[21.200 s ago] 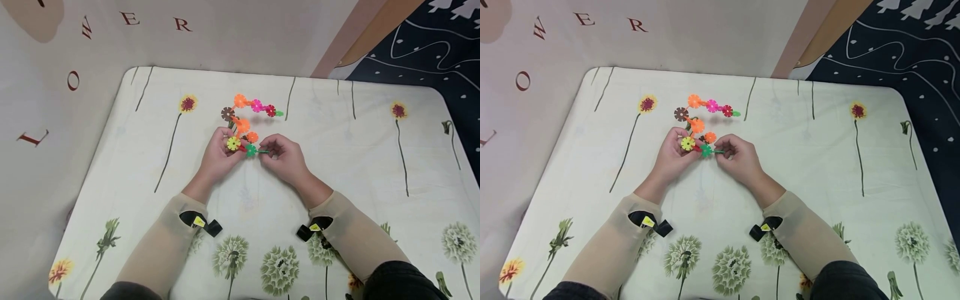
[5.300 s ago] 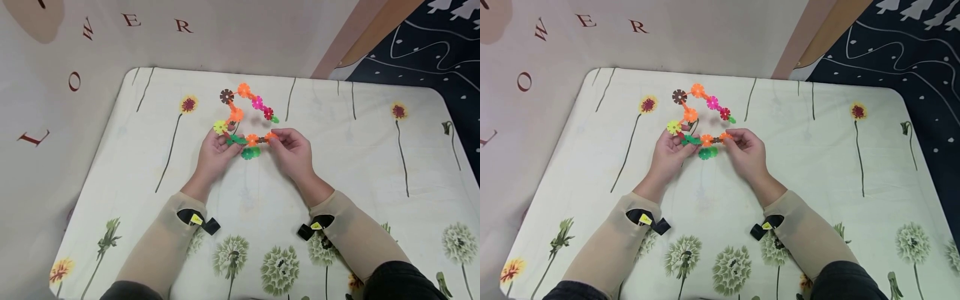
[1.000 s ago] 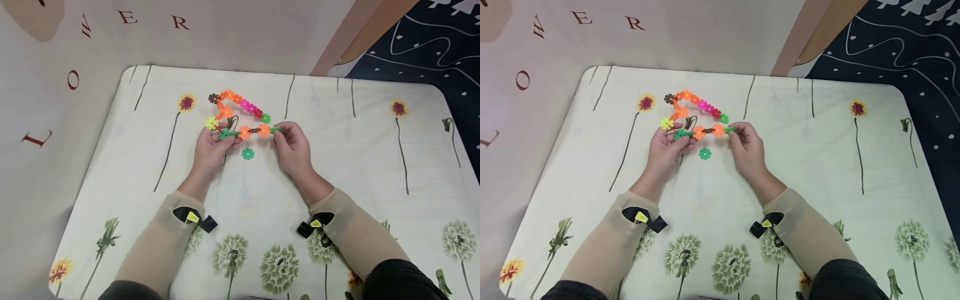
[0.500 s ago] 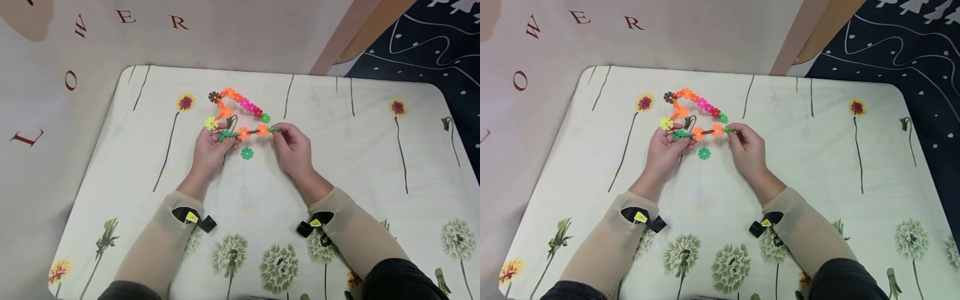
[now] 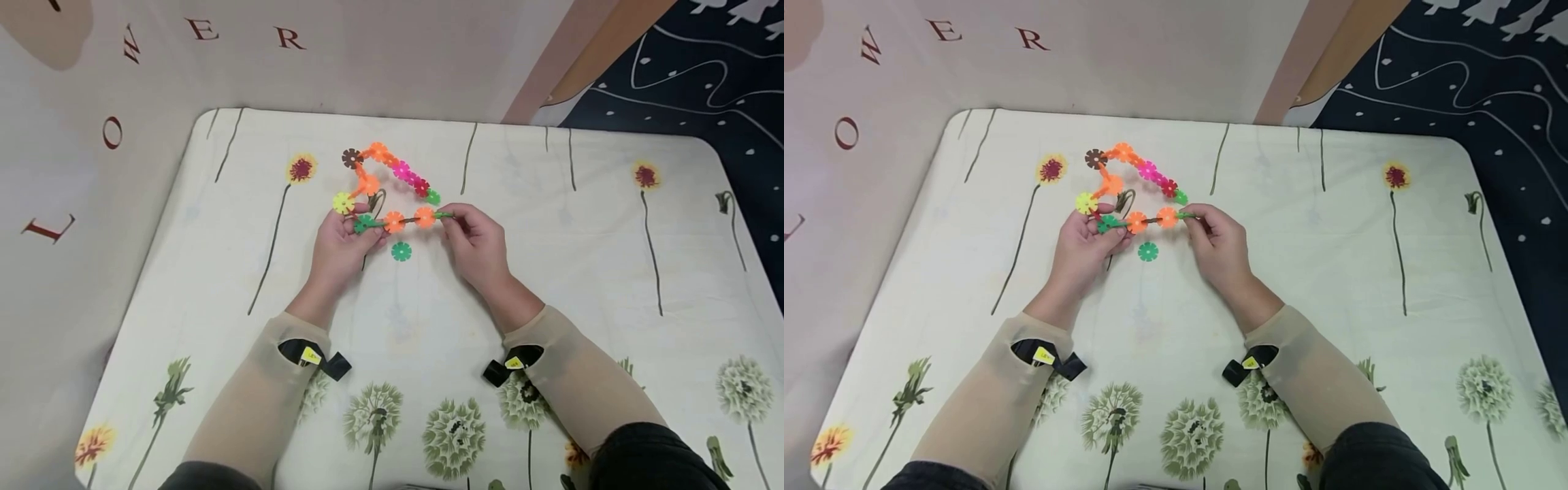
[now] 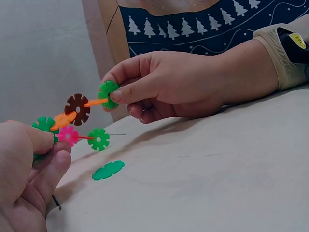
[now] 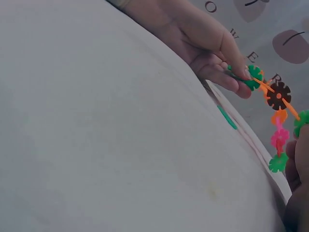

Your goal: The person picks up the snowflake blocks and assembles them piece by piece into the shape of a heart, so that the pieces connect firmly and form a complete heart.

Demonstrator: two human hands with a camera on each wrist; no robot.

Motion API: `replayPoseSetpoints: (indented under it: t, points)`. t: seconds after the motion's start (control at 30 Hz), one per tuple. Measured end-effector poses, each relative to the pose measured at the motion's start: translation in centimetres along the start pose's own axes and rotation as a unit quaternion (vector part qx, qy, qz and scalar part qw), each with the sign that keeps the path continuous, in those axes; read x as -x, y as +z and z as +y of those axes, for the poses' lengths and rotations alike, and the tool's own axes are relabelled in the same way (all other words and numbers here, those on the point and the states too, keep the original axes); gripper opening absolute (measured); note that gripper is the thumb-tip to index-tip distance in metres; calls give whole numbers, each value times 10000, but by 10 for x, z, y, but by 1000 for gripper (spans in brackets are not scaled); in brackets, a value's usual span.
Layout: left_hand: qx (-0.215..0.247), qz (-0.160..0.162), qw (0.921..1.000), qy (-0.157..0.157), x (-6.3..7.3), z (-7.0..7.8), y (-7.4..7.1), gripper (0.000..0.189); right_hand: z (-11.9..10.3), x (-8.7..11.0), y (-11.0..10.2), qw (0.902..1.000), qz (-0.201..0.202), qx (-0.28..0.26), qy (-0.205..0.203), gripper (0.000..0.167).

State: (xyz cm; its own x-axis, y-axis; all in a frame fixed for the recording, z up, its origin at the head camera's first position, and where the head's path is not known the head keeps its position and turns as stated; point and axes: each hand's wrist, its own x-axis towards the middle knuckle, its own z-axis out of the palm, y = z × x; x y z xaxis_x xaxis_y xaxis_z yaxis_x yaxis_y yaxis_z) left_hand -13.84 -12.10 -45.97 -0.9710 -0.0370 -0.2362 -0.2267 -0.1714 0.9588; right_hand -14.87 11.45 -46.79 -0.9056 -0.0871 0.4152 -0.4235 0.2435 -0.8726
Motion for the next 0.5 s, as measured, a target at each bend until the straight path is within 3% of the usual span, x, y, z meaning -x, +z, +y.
replayPoseSetpoints:
  t: [0.23,0.5]
  points:
    - [-20,33,10000,-52,-2,0,-1,47,1,1,4,10000,-37,45,-31,12]
    - [810,-456,9956,-60,-2,0,-2,57,3,4,6,9988,-206,210,-400,16]
